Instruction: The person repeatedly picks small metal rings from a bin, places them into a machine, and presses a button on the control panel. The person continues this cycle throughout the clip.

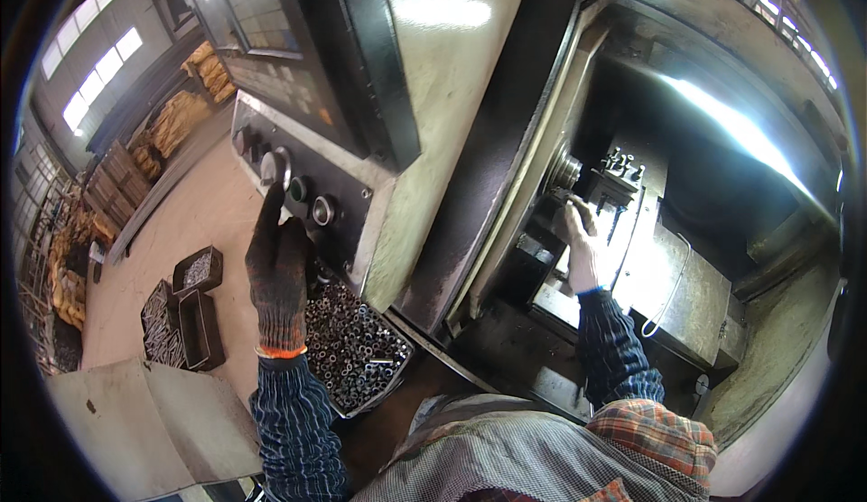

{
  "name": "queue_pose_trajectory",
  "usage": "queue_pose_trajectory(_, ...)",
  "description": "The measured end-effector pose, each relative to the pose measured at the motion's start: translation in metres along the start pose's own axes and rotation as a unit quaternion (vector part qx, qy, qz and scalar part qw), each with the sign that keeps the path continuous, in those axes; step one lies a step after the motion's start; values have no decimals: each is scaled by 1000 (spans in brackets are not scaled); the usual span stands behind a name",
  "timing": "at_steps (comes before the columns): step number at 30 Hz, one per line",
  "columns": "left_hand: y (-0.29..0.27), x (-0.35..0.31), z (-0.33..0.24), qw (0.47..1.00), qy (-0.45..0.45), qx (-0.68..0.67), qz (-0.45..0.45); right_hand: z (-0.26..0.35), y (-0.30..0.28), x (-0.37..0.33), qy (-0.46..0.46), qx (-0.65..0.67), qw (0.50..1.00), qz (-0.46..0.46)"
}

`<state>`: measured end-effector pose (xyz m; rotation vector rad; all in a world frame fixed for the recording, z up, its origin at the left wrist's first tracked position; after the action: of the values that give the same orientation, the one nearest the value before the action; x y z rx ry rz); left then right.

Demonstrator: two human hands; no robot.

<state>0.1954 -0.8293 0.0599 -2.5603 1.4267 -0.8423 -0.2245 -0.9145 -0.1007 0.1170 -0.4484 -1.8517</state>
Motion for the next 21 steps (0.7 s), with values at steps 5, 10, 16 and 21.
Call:
queue_pose_trajectory(5,12,4,1,984,39,175,-11,-69,-64,78,19,28,983,-181)
queue_pose_trajectory(10,6,-3,-5,955,137,260,-29,-81,-67,119,-70,-42,971,-225)
queue_pose_trajectory(16,10,-3,-15,926,186,324,-45,-83,-47,128,-41,-173,940,-290)
queue_pose_trajectory(21,8,-8,4,956,69,286,9,-79,-44,124,-55,-170,937,-300)
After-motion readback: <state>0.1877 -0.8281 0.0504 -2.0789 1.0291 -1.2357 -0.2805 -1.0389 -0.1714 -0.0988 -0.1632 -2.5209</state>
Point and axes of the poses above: each hand's wrist, its own x-axis towards the middle knuckle, its own y-axis out of the palm, z = x × y, the point moved 6 cm from there along x, towards the middle knuckle, and after that the axes turned 12 degrees about x, right-handed, at the moved point
